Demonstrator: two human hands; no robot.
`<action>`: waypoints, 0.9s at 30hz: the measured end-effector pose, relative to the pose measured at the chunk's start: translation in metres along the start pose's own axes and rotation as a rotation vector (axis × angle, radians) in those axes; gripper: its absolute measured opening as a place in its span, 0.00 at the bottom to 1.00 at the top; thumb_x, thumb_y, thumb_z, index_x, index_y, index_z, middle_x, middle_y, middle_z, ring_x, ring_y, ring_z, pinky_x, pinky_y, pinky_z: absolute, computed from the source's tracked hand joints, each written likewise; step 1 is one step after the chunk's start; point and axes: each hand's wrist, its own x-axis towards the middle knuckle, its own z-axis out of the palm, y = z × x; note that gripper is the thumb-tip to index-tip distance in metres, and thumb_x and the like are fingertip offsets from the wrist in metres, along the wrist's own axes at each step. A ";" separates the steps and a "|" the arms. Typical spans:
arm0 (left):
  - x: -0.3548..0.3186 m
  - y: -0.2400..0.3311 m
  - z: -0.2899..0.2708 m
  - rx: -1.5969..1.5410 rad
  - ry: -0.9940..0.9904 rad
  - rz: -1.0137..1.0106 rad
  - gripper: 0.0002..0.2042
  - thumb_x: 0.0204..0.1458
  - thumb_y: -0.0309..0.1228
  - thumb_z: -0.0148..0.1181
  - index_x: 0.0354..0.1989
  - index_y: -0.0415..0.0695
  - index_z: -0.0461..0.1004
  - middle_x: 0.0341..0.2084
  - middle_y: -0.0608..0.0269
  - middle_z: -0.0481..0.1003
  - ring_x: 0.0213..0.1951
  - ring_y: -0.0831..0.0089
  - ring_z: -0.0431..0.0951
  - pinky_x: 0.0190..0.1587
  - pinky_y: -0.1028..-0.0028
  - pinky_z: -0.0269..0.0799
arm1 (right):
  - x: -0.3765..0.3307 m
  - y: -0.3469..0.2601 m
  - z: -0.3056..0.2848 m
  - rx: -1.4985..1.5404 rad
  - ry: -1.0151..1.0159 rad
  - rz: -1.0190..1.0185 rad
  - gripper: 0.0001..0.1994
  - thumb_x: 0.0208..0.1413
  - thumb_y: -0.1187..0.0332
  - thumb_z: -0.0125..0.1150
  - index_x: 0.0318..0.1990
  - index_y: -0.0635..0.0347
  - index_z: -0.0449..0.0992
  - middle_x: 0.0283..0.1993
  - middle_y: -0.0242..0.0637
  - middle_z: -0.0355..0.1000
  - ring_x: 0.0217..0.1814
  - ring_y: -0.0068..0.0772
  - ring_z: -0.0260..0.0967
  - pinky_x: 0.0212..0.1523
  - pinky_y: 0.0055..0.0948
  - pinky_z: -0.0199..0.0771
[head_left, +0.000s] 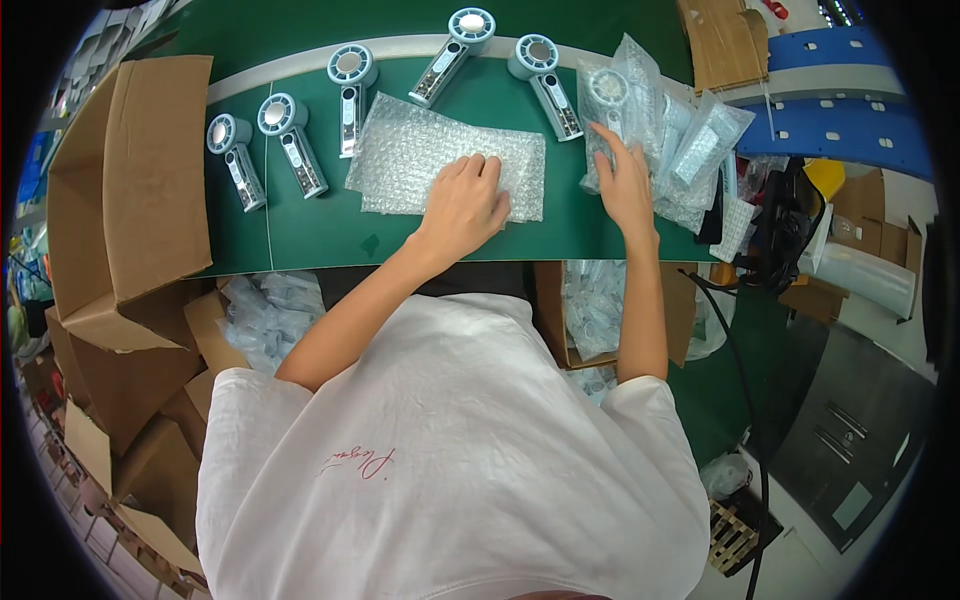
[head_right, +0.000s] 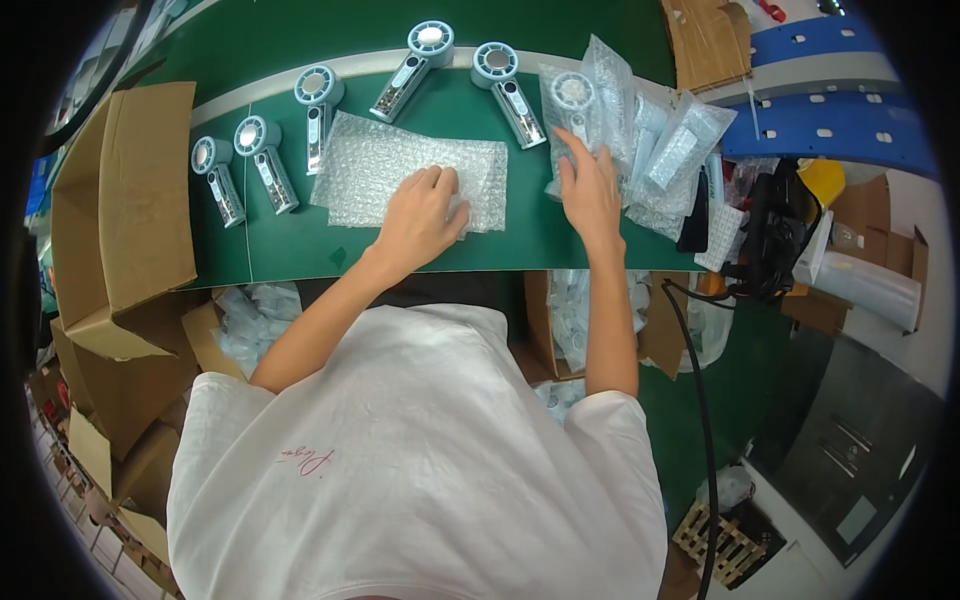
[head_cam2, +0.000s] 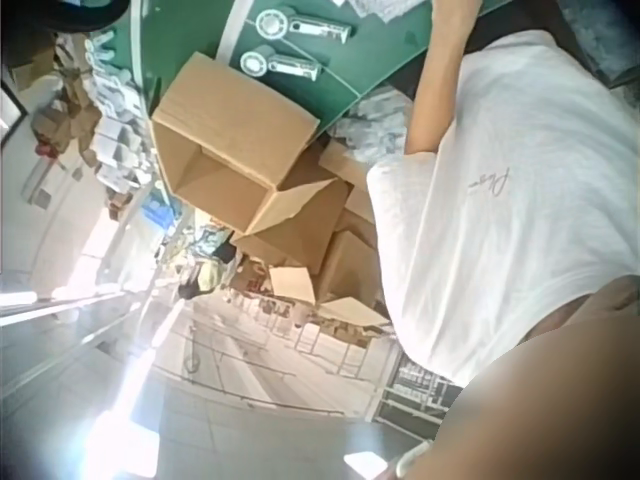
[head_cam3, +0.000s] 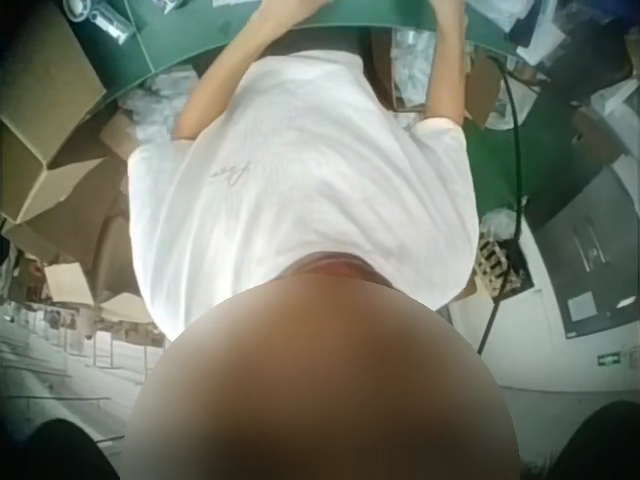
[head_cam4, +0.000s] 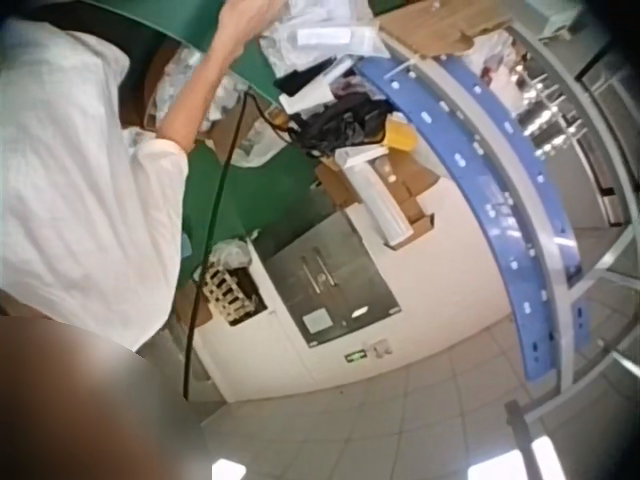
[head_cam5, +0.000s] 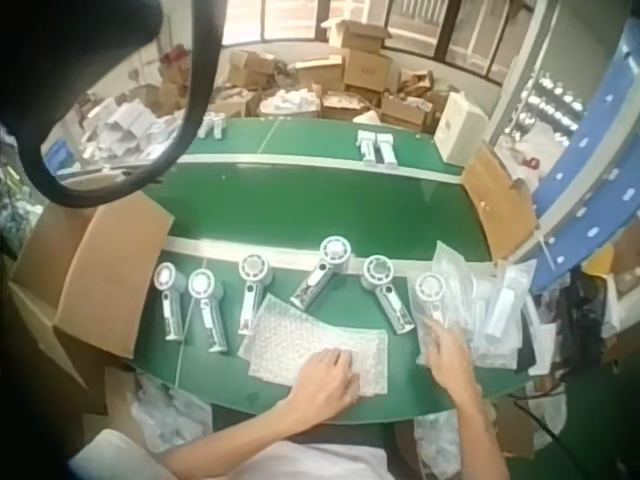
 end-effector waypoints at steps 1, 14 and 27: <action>-0.001 -0.003 -0.001 -0.018 -0.005 -0.014 0.10 0.48 0.30 0.62 0.31 0.41 0.67 0.27 0.56 0.69 0.29 0.57 0.70 0.35 0.64 0.69 | -0.003 -0.008 0.006 -0.178 0.164 -0.013 0.24 0.54 0.69 0.59 0.61 0.49 0.72 0.60 0.47 0.65 0.52 0.42 0.68 0.55 0.38 0.68; -0.006 -0.007 -0.007 -0.083 -0.004 -0.070 0.05 0.48 0.22 0.58 0.29 0.38 0.67 0.28 0.53 0.69 0.28 0.57 0.70 0.36 0.63 0.69 | 0.061 -0.039 0.063 0.223 0.251 -0.166 0.28 0.56 0.71 0.61 0.65 0.63 0.62 0.56 0.44 0.71 0.47 0.49 0.73 0.50 0.42 0.74; 0.001 -0.030 -0.030 -0.525 -0.111 -0.317 0.07 0.58 0.27 0.53 0.33 0.35 0.73 0.24 0.55 0.70 0.26 0.59 0.67 0.33 0.64 0.66 | -0.084 -0.033 0.063 0.766 0.059 -0.186 0.24 0.55 0.77 0.63 0.61 0.64 0.70 0.54 0.41 0.74 0.42 0.36 0.76 0.39 0.31 0.78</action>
